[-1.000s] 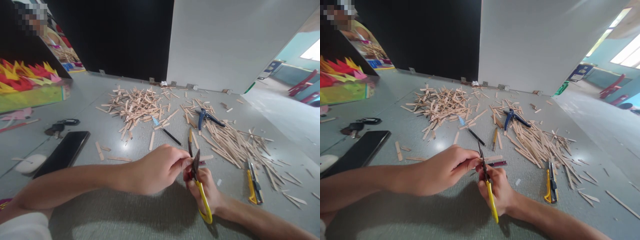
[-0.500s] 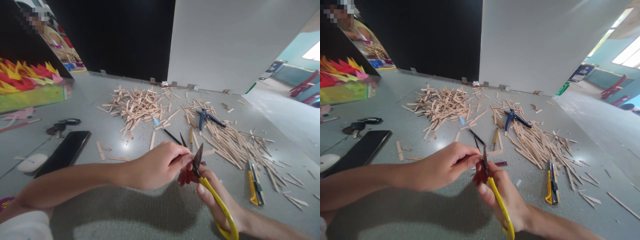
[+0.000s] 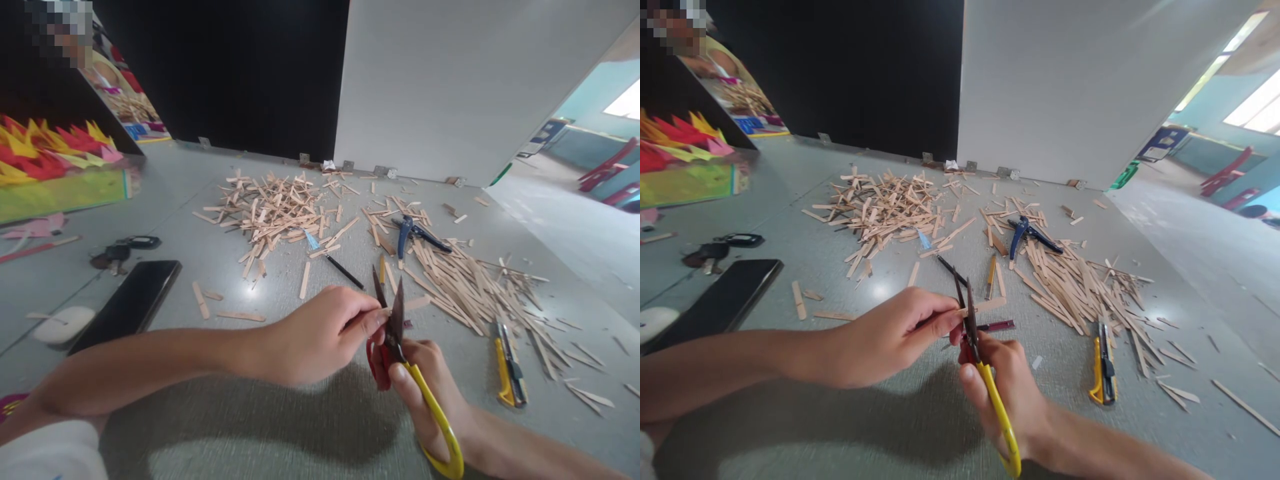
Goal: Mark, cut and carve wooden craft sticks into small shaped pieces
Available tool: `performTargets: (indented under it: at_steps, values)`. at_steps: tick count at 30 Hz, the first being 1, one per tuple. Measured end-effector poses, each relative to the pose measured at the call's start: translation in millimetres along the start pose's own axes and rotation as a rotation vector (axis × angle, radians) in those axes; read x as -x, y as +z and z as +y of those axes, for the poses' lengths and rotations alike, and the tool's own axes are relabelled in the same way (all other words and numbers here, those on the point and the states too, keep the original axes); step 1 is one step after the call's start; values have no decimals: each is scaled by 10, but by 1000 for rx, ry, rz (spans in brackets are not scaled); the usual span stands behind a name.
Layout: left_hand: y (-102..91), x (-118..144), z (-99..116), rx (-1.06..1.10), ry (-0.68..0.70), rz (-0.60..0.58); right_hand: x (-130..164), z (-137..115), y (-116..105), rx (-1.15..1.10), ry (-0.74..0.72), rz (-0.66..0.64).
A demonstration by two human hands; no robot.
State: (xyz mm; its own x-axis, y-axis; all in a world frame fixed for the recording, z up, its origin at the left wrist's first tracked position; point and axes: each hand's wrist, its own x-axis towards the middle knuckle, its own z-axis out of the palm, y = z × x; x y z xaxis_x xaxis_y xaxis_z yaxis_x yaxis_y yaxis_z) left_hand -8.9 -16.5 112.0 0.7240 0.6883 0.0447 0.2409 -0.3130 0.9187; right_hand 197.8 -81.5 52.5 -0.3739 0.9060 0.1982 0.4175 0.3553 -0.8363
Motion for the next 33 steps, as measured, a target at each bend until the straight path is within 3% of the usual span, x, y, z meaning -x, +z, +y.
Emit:
performTargets:
  at_steps: [10, 28, 33]
  values:
    - [14, 20, 16, -13, -24, -7, 6, 116, 29, 147, -57, 58]
    - [19, 25, 10, -26, -42, 1, -16, 133, 16, 220, -99, 52]
    - [23, 20, 12, 40, -30, -2, -53, 122, 36, 92, -55, 7]
